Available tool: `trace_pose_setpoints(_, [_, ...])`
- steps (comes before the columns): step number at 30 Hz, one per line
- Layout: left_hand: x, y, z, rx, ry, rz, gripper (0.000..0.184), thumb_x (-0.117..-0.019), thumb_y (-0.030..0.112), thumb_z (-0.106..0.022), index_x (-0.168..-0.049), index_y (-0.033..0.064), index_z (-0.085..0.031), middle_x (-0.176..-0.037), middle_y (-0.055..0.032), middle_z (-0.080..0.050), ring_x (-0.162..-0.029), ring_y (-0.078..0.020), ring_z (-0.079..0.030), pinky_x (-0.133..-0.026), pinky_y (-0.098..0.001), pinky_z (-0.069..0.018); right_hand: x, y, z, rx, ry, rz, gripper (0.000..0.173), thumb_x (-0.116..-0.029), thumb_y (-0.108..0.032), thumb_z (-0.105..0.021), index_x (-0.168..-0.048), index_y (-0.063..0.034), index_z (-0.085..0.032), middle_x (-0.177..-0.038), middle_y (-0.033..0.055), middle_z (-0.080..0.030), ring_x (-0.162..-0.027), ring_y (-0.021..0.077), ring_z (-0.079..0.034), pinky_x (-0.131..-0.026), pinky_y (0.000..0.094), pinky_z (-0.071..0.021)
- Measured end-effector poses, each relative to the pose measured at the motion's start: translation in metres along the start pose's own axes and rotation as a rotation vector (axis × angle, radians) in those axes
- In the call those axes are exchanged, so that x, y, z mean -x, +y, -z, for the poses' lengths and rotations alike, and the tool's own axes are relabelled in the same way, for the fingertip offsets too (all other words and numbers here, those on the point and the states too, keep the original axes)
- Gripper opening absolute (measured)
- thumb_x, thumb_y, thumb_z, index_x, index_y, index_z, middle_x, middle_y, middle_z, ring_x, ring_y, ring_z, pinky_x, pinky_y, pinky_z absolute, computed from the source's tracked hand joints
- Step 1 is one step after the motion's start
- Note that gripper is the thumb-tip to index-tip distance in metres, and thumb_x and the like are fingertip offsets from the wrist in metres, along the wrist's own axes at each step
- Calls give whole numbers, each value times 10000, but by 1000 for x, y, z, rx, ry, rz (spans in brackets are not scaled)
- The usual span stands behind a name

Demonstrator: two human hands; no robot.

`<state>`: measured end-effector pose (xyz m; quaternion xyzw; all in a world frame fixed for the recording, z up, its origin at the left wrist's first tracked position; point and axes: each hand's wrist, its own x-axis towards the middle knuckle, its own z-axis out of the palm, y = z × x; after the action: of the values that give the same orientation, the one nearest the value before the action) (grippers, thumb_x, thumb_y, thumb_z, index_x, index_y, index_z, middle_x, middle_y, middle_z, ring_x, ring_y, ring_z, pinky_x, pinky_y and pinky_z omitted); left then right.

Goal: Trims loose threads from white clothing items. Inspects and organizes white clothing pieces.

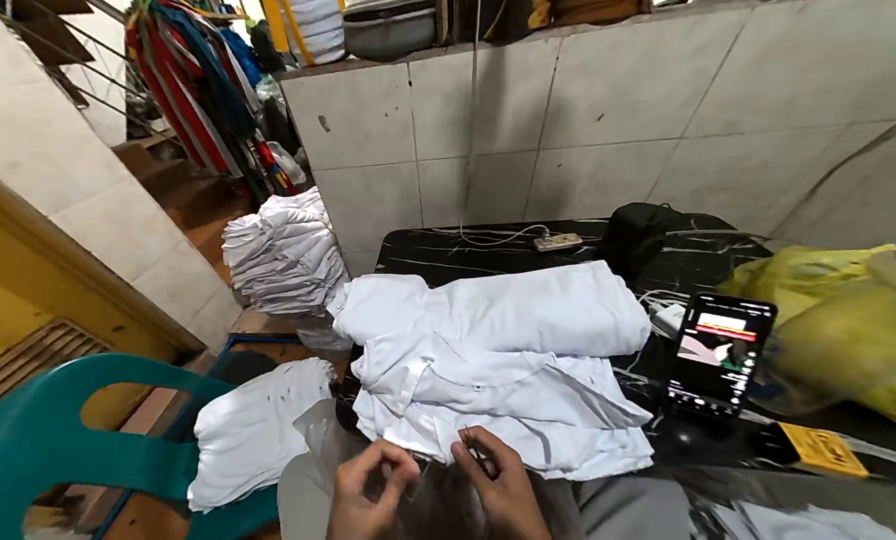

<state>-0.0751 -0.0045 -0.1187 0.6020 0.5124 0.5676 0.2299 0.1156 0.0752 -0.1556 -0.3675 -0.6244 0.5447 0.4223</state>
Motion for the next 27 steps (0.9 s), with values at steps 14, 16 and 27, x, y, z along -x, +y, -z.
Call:
trace_pose_setpoints(14, [35, -11, -33, -305, -636, 184, 170, -902, 153, -756, -1022, 32, -756, -916, -117, -755, -840, -257, -736, -801, -497, -602, -14, -13, 3, -74, 41, 18, 134, -987, -143, -636, -1023, -28, -694, -880, 13, -691, -785, 59, -656, -710, 225, -567])
trace_pose_setpoints(16, [25, -7, -28, -340, -386, 117, 231, -908, 248, -779, -981, 34, -732, -831, -67, -722, -735, -170, -699, -709, -379, -607, -13, -13, 3, -70, 33, 20, 139, -983, -149, -641, -1020, -27, -695, -876, 9, -691, -778, 53, -655, -712, 229, -569])
trace_pose_setpoints(27, [-1, -23, -29, -643, 57, -279, 171, -984, 322, -668, -1069, 221, -775, -1083, 10, -714, -1077, -133, -639, -966, -309, -513, -6, -13, -5, 61, -7, 45, 154, -978, -153, -656, -1023, -15, -706, -878, 27, -706, -766, 30, -653, -701, 199, -552])
